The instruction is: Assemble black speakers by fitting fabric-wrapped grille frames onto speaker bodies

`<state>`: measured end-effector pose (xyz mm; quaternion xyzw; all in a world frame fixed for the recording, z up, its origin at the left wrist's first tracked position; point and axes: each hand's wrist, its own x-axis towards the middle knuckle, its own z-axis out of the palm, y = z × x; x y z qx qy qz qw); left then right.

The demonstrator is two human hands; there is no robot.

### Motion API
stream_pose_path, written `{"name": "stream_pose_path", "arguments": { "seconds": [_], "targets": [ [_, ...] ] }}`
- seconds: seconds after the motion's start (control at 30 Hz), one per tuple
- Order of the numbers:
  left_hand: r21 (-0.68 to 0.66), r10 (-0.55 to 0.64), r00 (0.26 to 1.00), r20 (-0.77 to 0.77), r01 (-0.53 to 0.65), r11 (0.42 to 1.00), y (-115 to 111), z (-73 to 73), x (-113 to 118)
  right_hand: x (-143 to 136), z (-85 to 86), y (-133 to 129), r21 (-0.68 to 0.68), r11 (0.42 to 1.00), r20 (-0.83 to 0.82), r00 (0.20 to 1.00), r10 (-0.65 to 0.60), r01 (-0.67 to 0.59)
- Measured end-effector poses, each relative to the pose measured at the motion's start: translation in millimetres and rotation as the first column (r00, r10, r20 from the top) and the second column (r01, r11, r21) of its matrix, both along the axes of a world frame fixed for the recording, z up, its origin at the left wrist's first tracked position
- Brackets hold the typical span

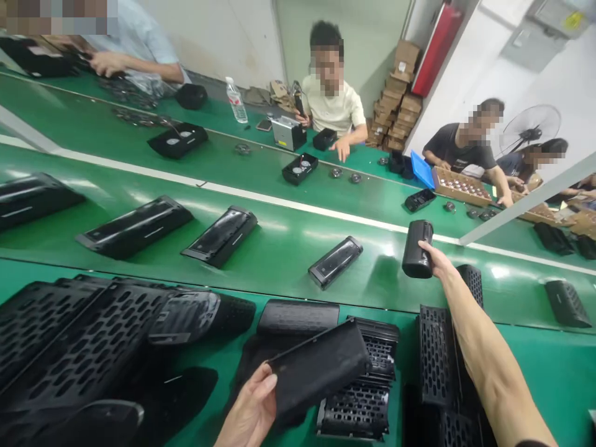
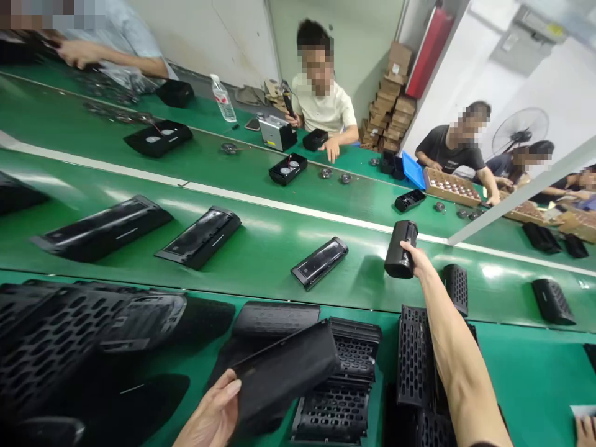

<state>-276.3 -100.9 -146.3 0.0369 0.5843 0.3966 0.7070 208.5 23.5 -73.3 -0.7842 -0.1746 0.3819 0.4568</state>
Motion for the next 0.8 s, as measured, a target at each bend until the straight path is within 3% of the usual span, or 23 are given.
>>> {"name": "stream_pose_path", "arguments": {
  "seconds": [0.1,0.13,0.17,0.23,0.3,0.4,0.53,0.67,0.8],
  "targets": [
    [0.046,0.052,0.994,0.097,-0.057,0.997,16.3,12.1,6.4,-8.2,51.6,-46.8,0.243,0.97,-0.034,0.999,0.029,-0.02],
    [0.072,0.047,0.99,0.136,-0.058,0.996,21.0,16.3,9.1,-16.8,62.3,-64.1,0.351,0.936,-0.053,0.998,0.043,-0.022],
    [0.108,0.036,0.984,0.177,-0.055,0.993,24.8,20.8,12.2,-28.8,68.4,-79.8,0.512,0.859,-0.112,0.992,0.053,0.012],
    [0.197,0.019,0.967,0.255,-0.071,0.978,29.4,30.0,19.4,-61.4,67.5,-103.2,0.679,0.728,-0.257,0.959,0.122,0.09],
    [0.29,0.008,0.945,0.327,-0.108,0.951,30.4,37.8,26.3,-100.8,54.0,-117.5,0.715,0.686,-0.383,0.897,0.221,0.136],
    [0.379,-0.003,0.917,0.399,-0.162,0.911,26.0,42.4,31.4,-157.0,25.4,-135.1,0.674,0.718,-0.511,0.81,0.288,0.17],
    [0.424,-0.044,0.906,0.42,-0.153,0.893,10.1,38.4,28.4,-206.2,-1.8,-160.4,0.591,0.754,-0.659,0.711,0.245,0.288],
    [0.496,-0.19,0.913,0.362,-0.016,0.868,-11.7,38.2,26.2,-227.0,2.5,-173.6,0.566,0.772,-0.644,0.74,0.196,0.288],
    [0.605,-0.34,0.898,0.28,0.11,0.789,-28.2,49.1,20.0,-227.0,22.5,-181.0,0.55,0.821,-0.561,0.796,0.229,0.152]
  ]
}}
